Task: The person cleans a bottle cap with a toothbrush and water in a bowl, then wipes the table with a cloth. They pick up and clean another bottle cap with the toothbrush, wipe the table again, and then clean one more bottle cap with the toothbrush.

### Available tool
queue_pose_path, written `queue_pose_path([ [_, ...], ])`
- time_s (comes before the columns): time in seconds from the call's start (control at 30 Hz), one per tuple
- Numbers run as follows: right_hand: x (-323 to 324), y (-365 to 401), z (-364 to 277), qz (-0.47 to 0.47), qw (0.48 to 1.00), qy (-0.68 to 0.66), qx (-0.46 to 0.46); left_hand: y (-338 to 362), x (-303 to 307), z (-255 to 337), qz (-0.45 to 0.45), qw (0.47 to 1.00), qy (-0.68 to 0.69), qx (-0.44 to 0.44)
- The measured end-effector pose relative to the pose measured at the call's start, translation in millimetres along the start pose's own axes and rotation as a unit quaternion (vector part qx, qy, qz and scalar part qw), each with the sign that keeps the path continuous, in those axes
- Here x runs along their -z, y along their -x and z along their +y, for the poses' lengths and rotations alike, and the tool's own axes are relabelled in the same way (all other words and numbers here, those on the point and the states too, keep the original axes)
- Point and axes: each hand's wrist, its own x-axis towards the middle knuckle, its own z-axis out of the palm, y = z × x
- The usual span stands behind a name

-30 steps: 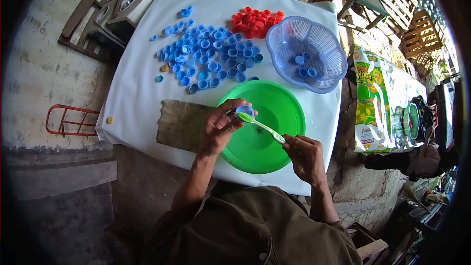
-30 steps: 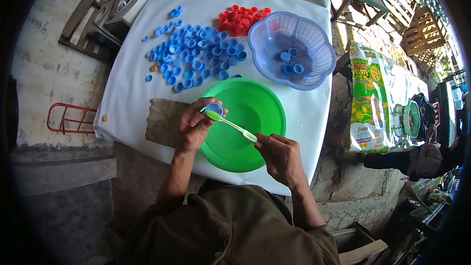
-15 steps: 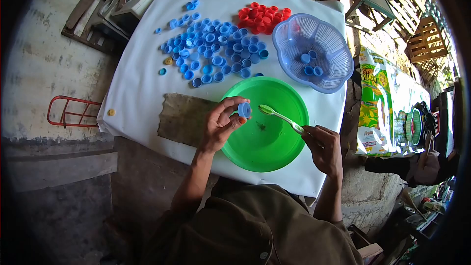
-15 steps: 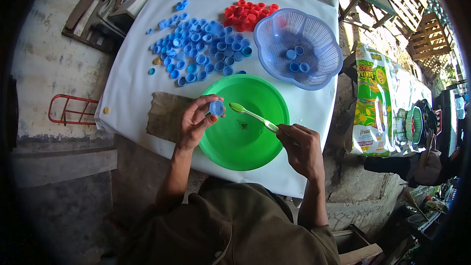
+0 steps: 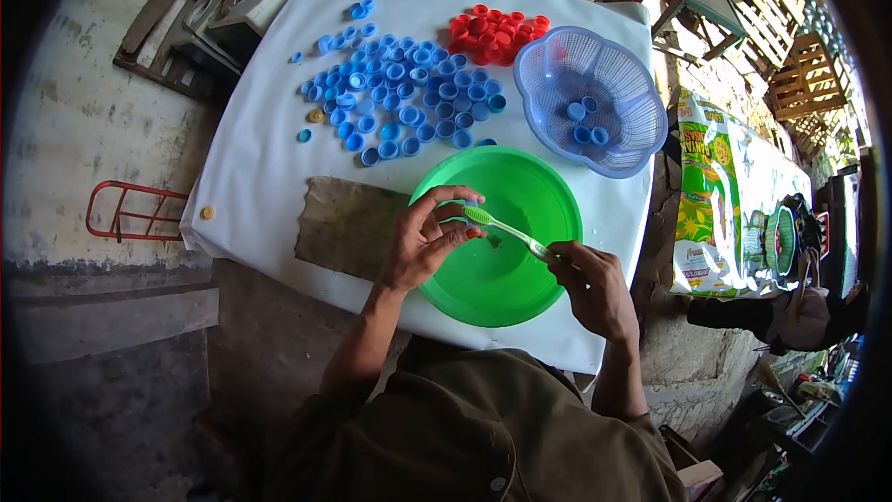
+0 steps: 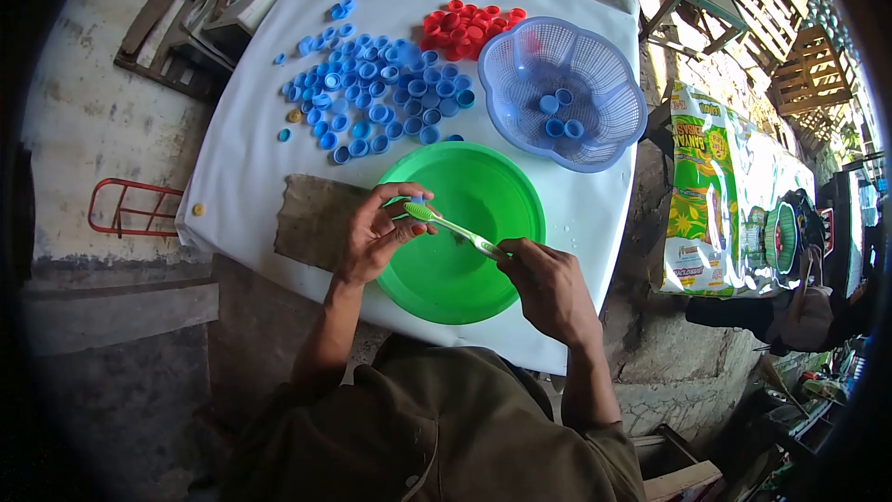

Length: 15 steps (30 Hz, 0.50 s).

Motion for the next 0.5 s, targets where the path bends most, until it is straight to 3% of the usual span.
queue_pose_path([
  [0.13,4.4,-3.8,17.7,0.076,0.995,0.052,-0.042,2.4,-2.5,-1.4,0.020,0.999,0.024,-0.019],
  [0.17,6.3,-4.0,14.5,0.075,0.995,0.013,-0.065,3.4,-1.4,-2.2,0.022,0.999,0.028,-0.017],
  [0.3,-1.8,-2.9,-3.4,0.018,0.999,-0.013,0.025,6.5,2.5,-6.9,0.021,0.999,0.024,-0.032],
  [0.43,-2.0,-7.1,16.2,0.086,0.996,0.033,-0.022,9.8,7.1,-7.2,0.019,0.998,0.042,-0.035],
  [0.5,0.7,-6.0,10.3,0.066,0.998,-0.002,-0.011,7.8,9.1,-2.1,0.007,1.000,0.022,-0.007],
])
